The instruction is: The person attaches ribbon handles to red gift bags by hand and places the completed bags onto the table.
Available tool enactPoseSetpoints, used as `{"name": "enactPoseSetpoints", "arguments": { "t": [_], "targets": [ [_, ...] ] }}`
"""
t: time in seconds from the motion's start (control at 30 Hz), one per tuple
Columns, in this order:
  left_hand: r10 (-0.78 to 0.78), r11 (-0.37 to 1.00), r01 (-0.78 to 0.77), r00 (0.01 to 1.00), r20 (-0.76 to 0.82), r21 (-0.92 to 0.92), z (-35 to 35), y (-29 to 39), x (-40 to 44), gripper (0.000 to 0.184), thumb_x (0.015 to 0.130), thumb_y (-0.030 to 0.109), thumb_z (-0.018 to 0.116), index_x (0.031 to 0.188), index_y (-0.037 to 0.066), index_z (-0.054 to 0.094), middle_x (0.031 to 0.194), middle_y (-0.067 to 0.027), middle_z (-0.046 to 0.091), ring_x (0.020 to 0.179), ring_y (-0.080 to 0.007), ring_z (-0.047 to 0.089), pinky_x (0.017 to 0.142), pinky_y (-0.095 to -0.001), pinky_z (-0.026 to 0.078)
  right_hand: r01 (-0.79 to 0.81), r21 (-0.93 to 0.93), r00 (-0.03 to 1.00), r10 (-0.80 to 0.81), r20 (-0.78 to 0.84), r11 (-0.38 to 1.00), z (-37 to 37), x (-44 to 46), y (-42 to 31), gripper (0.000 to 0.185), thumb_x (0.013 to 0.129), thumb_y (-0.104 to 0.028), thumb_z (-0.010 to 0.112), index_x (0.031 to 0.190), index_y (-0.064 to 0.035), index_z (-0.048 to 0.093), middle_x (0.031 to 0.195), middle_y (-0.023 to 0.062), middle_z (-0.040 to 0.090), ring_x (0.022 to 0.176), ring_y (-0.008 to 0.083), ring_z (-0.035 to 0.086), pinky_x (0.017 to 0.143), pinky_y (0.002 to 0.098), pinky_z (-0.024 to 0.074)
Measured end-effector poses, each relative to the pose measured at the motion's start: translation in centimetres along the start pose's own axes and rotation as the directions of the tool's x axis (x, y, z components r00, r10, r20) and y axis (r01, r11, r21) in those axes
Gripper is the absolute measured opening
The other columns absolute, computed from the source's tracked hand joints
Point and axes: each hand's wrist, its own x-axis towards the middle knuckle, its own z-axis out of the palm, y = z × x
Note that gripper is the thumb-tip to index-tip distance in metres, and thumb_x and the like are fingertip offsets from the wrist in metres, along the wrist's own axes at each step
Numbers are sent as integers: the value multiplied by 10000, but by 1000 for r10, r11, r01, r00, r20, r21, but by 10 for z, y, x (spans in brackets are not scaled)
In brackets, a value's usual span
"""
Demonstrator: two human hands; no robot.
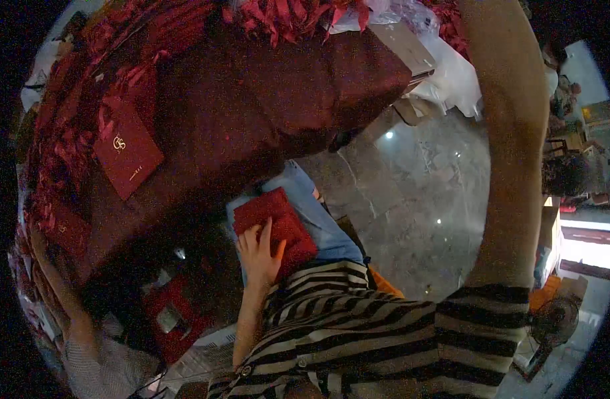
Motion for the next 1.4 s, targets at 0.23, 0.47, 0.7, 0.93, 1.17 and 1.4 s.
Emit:
{"name": "enactPoseSetpoints", "arguments": {
  "t": [0.23, 0.47, 0.7, 0.93, 1.17, 1.4],
  "targets": [
    [43, 999, -43, 998, -44, -8, -3, -7, -4, 391, 903, 247, 641, 1264, 114, 571, 1141, -113, 505, 1040, -316, 475, 897, -498, 373, 249, -230, 928, -300, -222, 941, 4, -54, -48, 263, 924, -208, 592, 1035, 25, 643, 924, 59, 654, 812, 149, 627, 735, 305, 481],
    [11, 995, -12, 1000, -10, -95, -3, -12, -6, 378, 888, 204, 662, 1246, 116, 578, 1106, -99, 569, 1023, -296, 546, 943, -499, 374, 366, -452, 783, -532, -323, 813, 6, -123, -74, 280, 959, -212, 545, 1049, 35, 641, 982, 71, 651, 866, 153, 616, 805, 306, 479],
    [-194, 854, 256, 964, 180, -453, -18, -23, 4, 329, 859, 183, 688, 1131, 24, 595, 1051, -150, 644, 998, -325, 606, 904, -435, 443, 257, -430, 837, -422, -349, 866, -34, -135, -37, 294, 989, -208, 492, 1060, 44, 625, 1019, 84, 642, 887, 168, 617, 832, 308, 485],
    [-277, 743, 387, 920, 276, -545, -19, -30, 7, 268, 810, 104, 680, 1070, 55, 639, 978, -138, 656, 960, -316, 602, 901, -397, 408, -99, -52, 537, 97, 838, 994, 60, -236, 49, 121, 876, -104, 633, 918, 3, 596, 796, 155, 614, 672, 299, 627, 575, 365, 471],
    [-285, 735, 438, 892, 350, -518, -22, -32, 6, 278, 834, 164, 672, 1092, 60, 650, 969, -139, 657, 953, -310, 600, 968, -397, 347, -50, -119, 771, 114, 626, 992, 112, -322, 99, 66, 800, -14, 603, 862, 1, 585, 781, 169, 600, 651, 340, 596, 554, 378, 461],
    [-305, 634, 476, 878, 369, -609, -20, -34, 7, 264, 832, 141, 679, 1085, 71, 663, 979, -126, 671, 936, -272, 610, 932, -367, 362, -25, -227, 797, 156, 583, 974, 117, -326, 98, 59, 802, -35, 621, 846, -29, 581, 742, 150, 584, 623, 338, 588, 531, 402, 450]
  ]
}}
